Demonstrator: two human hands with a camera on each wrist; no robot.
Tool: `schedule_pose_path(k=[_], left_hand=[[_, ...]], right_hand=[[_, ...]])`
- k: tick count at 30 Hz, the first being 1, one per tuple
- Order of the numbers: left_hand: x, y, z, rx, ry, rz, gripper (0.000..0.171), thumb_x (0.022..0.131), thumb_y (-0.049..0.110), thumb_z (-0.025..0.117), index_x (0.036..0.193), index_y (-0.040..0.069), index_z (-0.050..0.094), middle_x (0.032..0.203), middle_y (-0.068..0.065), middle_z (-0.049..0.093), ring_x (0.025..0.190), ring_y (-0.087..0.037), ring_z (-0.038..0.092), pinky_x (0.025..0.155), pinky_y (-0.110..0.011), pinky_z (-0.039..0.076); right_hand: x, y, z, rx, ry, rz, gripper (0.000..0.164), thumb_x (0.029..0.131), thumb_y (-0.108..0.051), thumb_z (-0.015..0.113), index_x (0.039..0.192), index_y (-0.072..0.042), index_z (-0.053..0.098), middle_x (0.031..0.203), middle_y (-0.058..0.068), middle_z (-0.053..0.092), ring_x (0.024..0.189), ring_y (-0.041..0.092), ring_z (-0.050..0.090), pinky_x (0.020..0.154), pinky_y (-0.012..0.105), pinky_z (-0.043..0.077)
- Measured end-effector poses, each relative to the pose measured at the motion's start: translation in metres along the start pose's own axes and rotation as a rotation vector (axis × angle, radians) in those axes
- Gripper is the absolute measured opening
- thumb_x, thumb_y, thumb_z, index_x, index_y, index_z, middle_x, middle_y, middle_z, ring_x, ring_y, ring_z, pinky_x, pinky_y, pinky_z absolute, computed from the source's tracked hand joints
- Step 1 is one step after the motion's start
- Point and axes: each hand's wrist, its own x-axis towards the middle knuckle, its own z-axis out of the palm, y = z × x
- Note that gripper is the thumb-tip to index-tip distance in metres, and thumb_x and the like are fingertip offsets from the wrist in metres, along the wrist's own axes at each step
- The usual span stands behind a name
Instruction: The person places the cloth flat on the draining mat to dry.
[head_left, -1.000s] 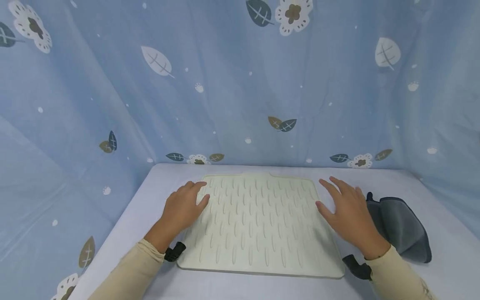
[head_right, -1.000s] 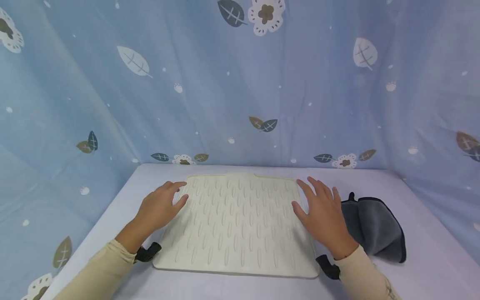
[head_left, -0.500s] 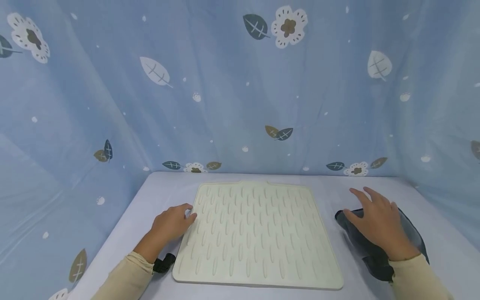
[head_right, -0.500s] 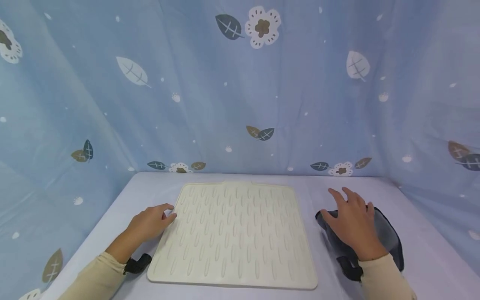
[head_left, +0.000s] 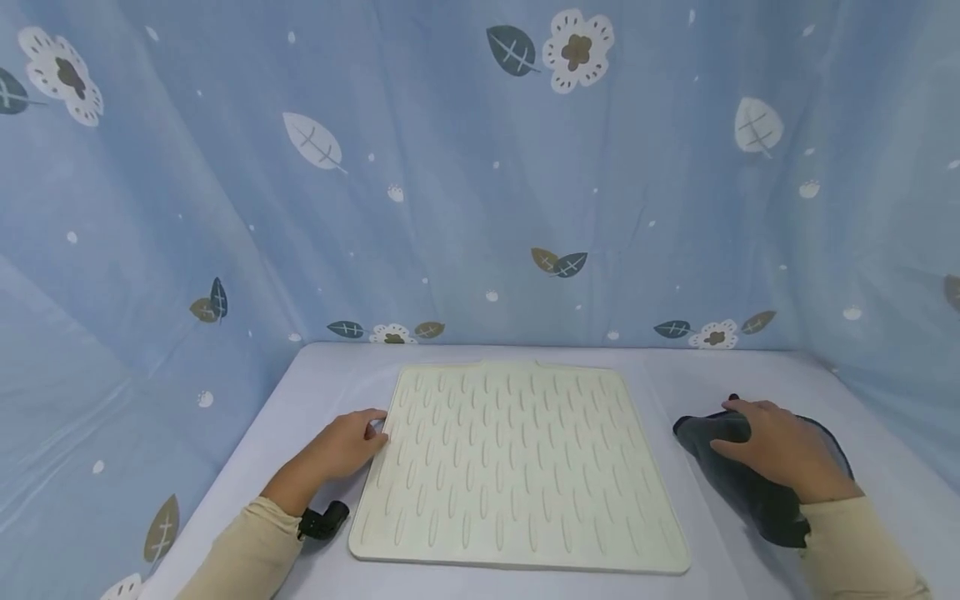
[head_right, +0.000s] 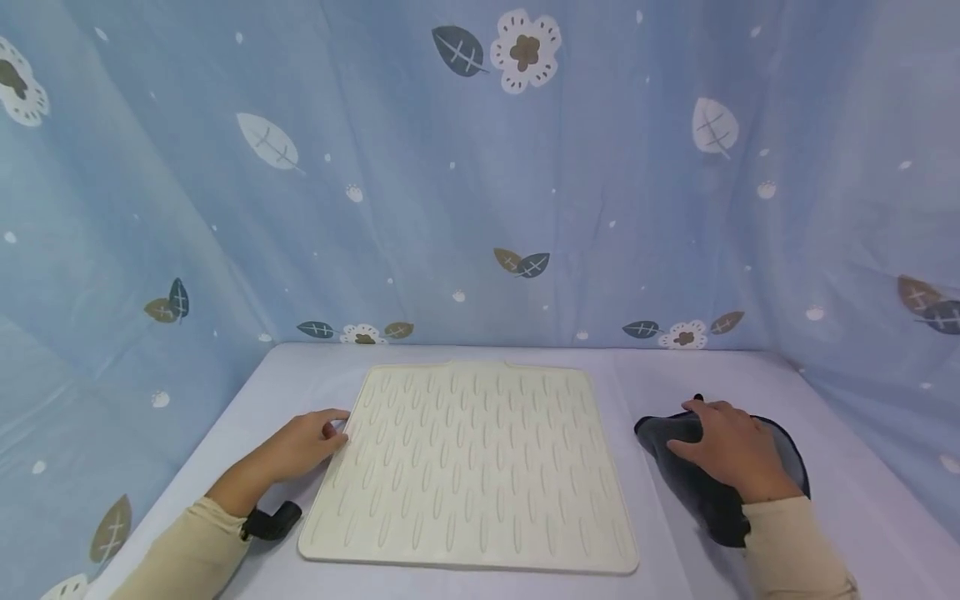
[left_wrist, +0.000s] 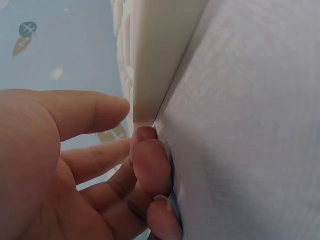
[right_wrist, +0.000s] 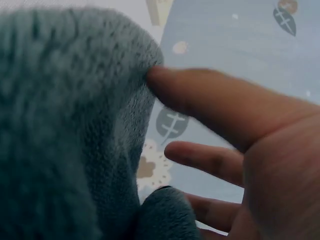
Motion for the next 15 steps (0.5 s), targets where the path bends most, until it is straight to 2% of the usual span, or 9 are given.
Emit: schedule_pose_path(k=[2,5,9,11,15], left_hand=[[0.001,-0.002,0.001,-0.025,-0.008,0.012,0.045,0.096,0.013,0.062,0.139,-0.001,0.055,0.085,-0.004,0.059,0.069,-0.015,0.052,0.062,-0.03,0.044],[0.003,-0.006,0.004,-0.042,-0.018,0.02,0.045,0.097,0.012,0.062,0.14,0.0,0.054,0.087,-0.004,0.061,0.071,-0.015,0.053,0.063,-0.03,0.044],[0.005,-0.01,0.005,-0.048,-0.024,0.028,0.046,0.097,0.011,0.061,0.14,0.001,0.054,0.089,-0.004,0.061,0.072,-0.015,0.053,0.064,-0.03,0.045],[0.006,-0.01,0.005,-0.043,-0.02,0.031,0.046,0.097,0.011,0.061,0.141,0.001,0.053,0.088,-0.004,0.061,0.072,-0.015,0.053,0.063,-0.03,0.045],[0.007,-0.008,0.003,-0.029,-0.019,0.021,0.047,0.097,0.012,0.061,0.142,0.001,0.052,0.088,-0.004,0.061,0.071,-0.015,0.053,0.062,-0.03,0.045]], right_hand=[[0.001,0.004,0.001,0.0,-0.019,0.028,0.079,0.078,-0.047,0.079,0.131,0.008,0.057,0.13,0.041,0.05,0.115,0.061,0.049,0.086,0.085,0.029],[0.001,0.009,0.005,0.004,-0.023,0.044,0.081,0.075,-0.046,0.081,0.128,0.01,0.057,0.133,0.044,0.045,0.118,0.064,0.044,0.088,0.088,0.025],[0.003,0.015,0.012,0.014,-0.006,0.02,0.085,0.074,-0.04,0.083,0.129,0.016,0.051,0.131,0.051,0.038,0.12,0.067,0.035,0.094,0.079,0.031],[0.004,0.018,0.013,0.029,-0.019,0.035,0.089,0.075,-0.038,0.083,0.132,0.017,0.045,0.13,0.053,0.036,0.119,0.069,0.033,0.096,0.078,0.031],[0.008,0.019,0.009,0.048,-0.084,0.06,0.092,0.077,-0.039,0.082,0.136,0.017,0.039,0.128,0.052,0.037,0.115,0.068,0.039,0.09,0.077,0.038]])
